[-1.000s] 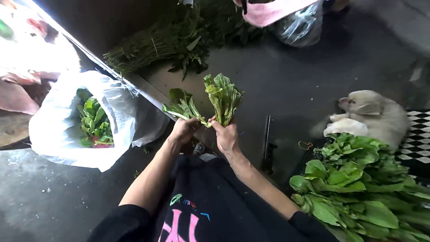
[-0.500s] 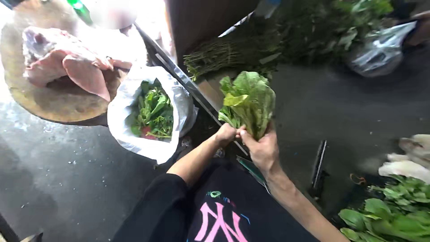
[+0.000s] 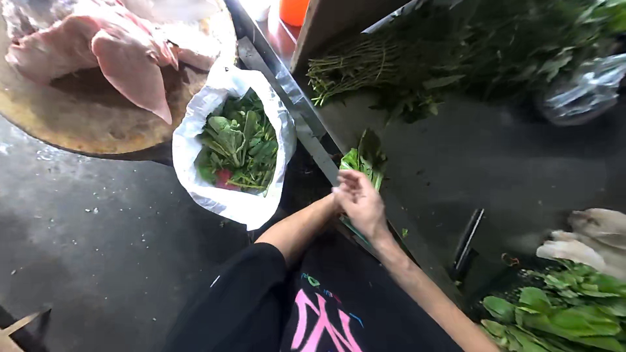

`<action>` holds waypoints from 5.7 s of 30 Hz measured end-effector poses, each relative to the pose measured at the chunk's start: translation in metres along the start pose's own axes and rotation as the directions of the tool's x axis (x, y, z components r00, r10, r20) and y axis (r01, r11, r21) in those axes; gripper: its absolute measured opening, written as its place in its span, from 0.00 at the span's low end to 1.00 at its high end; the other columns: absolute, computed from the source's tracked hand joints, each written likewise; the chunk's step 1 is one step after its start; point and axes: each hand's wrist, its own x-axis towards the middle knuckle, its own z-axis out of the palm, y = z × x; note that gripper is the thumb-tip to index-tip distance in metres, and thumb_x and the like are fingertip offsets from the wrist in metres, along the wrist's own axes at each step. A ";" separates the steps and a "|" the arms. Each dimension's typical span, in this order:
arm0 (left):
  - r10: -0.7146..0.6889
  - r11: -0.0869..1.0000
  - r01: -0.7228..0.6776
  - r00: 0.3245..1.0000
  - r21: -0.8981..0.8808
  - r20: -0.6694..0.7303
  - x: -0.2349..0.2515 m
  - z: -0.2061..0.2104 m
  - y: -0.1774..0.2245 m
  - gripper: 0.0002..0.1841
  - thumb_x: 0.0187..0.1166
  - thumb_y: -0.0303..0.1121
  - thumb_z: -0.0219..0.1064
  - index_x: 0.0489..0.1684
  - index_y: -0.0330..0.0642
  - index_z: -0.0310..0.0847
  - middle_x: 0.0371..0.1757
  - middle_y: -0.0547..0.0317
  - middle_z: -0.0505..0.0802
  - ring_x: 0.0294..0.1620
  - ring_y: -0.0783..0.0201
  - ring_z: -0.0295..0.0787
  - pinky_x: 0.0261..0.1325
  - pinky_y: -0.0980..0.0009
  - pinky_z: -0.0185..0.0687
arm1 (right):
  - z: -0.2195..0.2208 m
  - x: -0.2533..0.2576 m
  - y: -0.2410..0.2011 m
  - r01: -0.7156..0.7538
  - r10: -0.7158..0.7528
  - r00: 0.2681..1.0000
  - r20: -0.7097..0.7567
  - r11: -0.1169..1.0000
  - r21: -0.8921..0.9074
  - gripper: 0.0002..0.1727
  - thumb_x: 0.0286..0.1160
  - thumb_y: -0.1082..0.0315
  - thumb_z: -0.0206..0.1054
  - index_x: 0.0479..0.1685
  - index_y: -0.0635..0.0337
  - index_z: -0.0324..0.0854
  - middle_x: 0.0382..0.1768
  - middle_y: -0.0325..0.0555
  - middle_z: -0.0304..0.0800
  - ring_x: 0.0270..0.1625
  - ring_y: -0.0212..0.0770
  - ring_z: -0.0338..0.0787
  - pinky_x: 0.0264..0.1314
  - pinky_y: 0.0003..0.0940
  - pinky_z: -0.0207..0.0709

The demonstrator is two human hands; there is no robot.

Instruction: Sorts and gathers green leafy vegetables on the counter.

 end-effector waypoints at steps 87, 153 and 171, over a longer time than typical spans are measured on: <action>-0.188 0.962 0.165 0.978 0.219 0.087 0.048 0.023 -0.042 0.17 0.93 0.37 0.55 0.71 0.38 0.78 0.49 0.51 0.94 0.45 0.61 0.94 0.54 0.64 0.91 | -0.110 -0.047 0.123 -0.258 0.617 0.781 -0.098 0.462 0.848 0.15 0.88 0.64 0.62 0.64 0.62 0.77 0.51 0.49 0.90 0.48 0.41 0.91 0.53 0.41 0.88; 0.387 0.340 -0.073 0.919 0.938 -0.069 -0.115 -0.086 0.039 0.12 0.82 0.39 0.67 0.51 0.40 0.89 0.46 0.49 0.95 0.49 0.52 0.93 0.56 0.47 0.88 | 0.008 0.000 -0.014 0.192 -0.217 0.966 0.142 0.967 0.169 0.15 0.71 0.64 0.73 0.53 0.63 0.89 0.57 0.51 0.89 0.56 0.33 0.90 0.62 0.33 0.86; 0.416 0.480 0.521 0.573 0.706 -0.706 -0.090 -0.264 0.068 0.30 0.81 0.42 0.68 0.85 0.50 0.70 0.78 0.39 0.81 0.76 0.37 0.78 0.74 0.34 0.71 | -0.022 0.004 0.050 -0.073 0.211 0.892 0.400 0.940 -0.333 0.25 0.85 0.58 0.64 0.79 0.55 0.77 0.70 0.57 0.84 0.68 0.49 0.88 0.74 0.45 0.80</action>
